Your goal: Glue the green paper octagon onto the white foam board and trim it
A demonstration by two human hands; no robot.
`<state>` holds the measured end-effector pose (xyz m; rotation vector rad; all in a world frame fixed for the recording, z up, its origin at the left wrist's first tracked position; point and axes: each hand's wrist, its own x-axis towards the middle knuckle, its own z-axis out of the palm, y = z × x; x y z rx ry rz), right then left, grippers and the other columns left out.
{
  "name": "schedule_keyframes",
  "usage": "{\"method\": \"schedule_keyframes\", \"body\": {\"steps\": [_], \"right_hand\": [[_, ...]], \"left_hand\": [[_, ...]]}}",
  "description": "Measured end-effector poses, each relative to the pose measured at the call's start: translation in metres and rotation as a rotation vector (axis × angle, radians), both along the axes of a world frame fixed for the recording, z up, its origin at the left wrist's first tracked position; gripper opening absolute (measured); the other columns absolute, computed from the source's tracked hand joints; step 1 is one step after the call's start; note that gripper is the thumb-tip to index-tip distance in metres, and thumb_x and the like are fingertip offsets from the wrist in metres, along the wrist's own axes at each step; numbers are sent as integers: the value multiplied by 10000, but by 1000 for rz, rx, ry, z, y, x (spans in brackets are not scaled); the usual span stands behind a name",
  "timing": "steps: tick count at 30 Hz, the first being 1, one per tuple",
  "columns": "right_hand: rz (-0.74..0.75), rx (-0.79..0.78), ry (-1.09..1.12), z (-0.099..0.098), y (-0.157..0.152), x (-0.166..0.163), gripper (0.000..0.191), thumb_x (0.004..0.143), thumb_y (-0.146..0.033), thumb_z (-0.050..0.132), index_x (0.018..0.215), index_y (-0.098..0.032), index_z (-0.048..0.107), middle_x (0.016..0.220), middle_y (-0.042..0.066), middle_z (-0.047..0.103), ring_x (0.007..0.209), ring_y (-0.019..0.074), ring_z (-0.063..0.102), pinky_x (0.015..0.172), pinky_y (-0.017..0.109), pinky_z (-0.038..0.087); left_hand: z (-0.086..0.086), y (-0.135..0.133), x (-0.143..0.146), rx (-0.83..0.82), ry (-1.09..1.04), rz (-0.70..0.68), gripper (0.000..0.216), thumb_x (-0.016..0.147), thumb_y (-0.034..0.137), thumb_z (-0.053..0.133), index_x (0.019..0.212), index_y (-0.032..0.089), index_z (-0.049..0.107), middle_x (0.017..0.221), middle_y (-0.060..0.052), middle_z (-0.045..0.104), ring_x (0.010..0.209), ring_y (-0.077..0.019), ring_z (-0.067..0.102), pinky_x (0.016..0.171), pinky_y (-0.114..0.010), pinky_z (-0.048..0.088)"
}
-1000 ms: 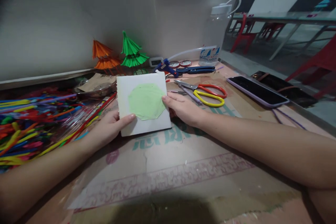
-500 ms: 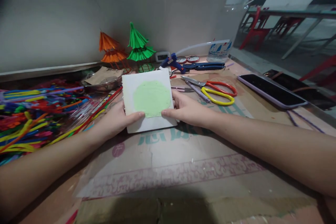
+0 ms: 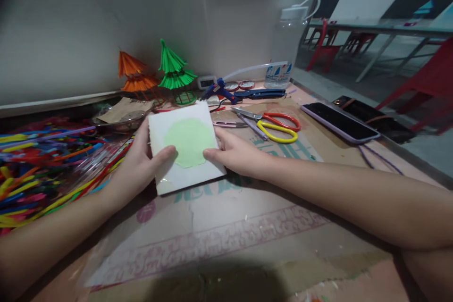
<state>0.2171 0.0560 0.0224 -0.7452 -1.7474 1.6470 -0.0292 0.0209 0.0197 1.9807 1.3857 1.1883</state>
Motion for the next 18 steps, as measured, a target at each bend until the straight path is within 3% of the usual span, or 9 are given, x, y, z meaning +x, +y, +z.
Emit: {"method": "schedule_keyframes", "body": {"steps": [2, 3, 5, 7, 9, 12, 18], "right_hand": [[2, -73, -117, 4, 3, 3, 804, 912, -317, 703, 1613, -254, 313, 862, 8, 764, 629, 182, 686, 553, 306, 584], [-4, -58, -206, 7, 5, 5, 793, 939, -355, 673, 1628, -237, 297, 762, -14, 732, 527, 164, 627, 463, 281, 516], [-25, 82, -386, 11, 10, 9, 674, 990, -429, 595, 1592, -201, 397, 628, -38, 661, 432, 143, 542, 401, 264, 417], [-81, 307, -513, 14, 15, 13, 500, 1006, -442, 554, 1429, -178, 594, 577, -37, 620, 453, 141, 544, 443, 262, 402], [-174, 494, -553, 13, 19, 17, 340, 994, -405, 554, 1182, -168, 708, 603, -21, 622, 527, 144, 574, 516, 265, 415], [-245, 662, -513, 9, 22, 19, 246, 969, -378, 556, 936, -171, 687, 731, 21, 668, 641, 154, 604, 605, 277, 430], [-40, 898, -553, 6, 10, 16, 220, 992, -340, 538, 993, -182, 692, 858, 57, 735, 749, 179, 628, 688, 296, 436]], "left_hand": [[3, 3, -6, 96, 62, 44, 854, 973, 469, 623, 1641, 266, 131, 1710, -163, 245, 1521, -318, 384, 1204, -522, 403], [5, 4, -9, 150, 124, 66, 832, 973, 460, 626, 1638, 276, 162, 1725, -154, 206, 1547, -323, 335, 1223, -542, 368], [7, 4, -12, 235, 279, 53, 630, 981, 434, 622, 1546, 271, 395, 1696, -130, 289, 1554, -317, 314, 1252, -557, 303], [8, 3, -12, 249, 414, -54, 373, 998, 426, 598, 1327, 252, 619, 1548, -114, 512, 1465, -305, 444, 1234, -540, 325], [7, 0, -8, 193, 509, -187, 350, 975, 494, 626, 1201, 236, 695, 1382, -112, 647, 1336, -311, 560, 1175, -529, 390], [7, -4, -2, 66, 617, -289, 637, 845, 664, 723, 1286, 207, 676, 1391, -145, 643, 1321, -363, 557, 1136, -544, 411], [22, -14, 0, -50, 776, -353, 913, 755, 762, 742, 1454, 199, 575, 1538, -153, 532, 1426, -379, 473, 1190, -496, 367]]}}
